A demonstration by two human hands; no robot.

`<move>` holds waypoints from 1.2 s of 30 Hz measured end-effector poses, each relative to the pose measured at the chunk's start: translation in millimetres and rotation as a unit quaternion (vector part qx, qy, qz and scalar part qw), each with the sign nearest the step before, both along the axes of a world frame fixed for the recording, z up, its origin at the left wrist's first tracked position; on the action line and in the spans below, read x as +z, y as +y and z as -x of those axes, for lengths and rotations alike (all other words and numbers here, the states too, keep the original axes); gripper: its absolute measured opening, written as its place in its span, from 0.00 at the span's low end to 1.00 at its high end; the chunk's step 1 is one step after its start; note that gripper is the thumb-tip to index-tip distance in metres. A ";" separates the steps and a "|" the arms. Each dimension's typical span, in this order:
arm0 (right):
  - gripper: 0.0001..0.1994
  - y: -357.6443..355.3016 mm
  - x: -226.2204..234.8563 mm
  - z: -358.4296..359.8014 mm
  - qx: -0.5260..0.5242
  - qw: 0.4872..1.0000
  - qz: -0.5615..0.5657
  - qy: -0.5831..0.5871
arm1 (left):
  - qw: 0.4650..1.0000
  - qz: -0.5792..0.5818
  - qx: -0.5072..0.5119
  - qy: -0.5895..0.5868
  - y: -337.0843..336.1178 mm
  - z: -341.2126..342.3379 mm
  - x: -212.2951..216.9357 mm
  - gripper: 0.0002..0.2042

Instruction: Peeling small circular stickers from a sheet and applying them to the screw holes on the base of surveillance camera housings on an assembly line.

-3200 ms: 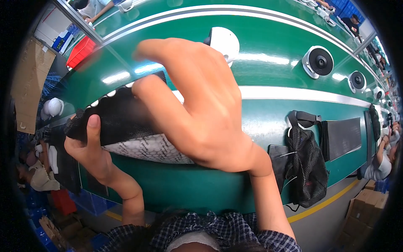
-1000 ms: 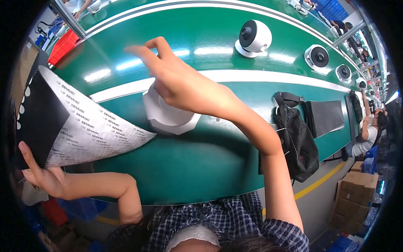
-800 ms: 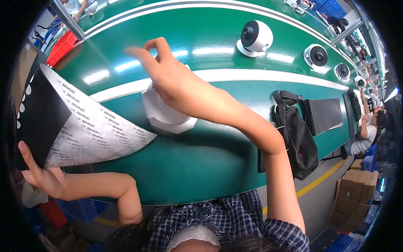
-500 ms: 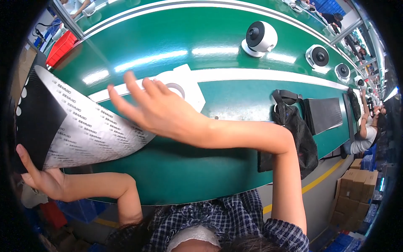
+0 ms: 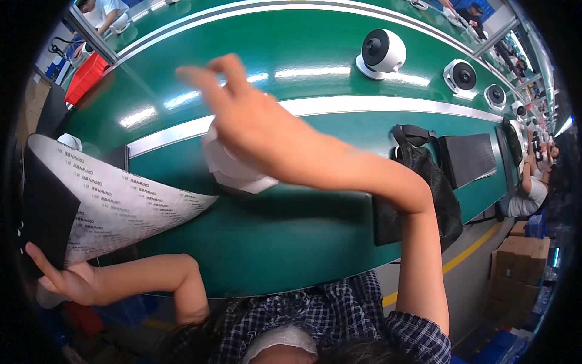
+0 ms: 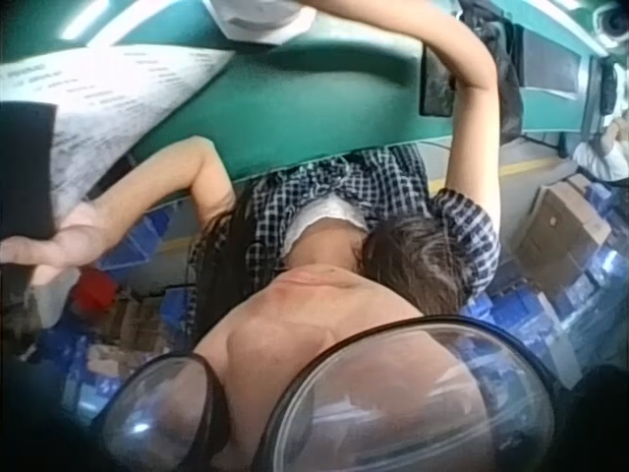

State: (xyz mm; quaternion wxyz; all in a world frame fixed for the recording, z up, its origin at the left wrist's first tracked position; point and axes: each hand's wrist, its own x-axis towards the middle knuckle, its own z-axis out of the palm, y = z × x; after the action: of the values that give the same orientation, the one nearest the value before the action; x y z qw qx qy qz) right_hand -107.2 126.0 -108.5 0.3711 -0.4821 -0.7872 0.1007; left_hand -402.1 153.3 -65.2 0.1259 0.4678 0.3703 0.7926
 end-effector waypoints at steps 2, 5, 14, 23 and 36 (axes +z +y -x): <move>0.35 1.6 5.3 -17.0 0.018 0.999 0.022 0.026 | 1.000 -0.001 0.002 -0.004 0.5 0.5 -0.2 0.14; 0.36 3.7 3.3 -29.7 0.014 0.996 0.071 0.045 | 1.000 -0.005 0.003 -0.007 0.5 -0.5 -1.4 0.14; 0.31 9.5 -12.5 -38.7 0.000 0.992 0.090 0.093 | 1.000 -0.009 0.013 -0.014 -0.4 2.0 -0.5 0.15; 0.31 12.7 -11.8 -38.5 0.005 0.987 0.135 0.084 | 1.000 -0.009 0.005 -0.013 4.5 -3.6 -2.5 0.16; 0.34 -20.1 -15.3 -14.1 -0.011 0.998 -0.009 -0.054 | 0.999 0.001 0.029 -0.035 2.5 -0.8 9.3 0.17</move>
State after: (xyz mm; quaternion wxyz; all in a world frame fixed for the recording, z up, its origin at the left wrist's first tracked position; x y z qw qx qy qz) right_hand -93.1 105.9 -123.8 0.3336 -0.4921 -0.8016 0.0629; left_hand -401.3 155.9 -56.0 0.1162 0.4288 0.3795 0.8116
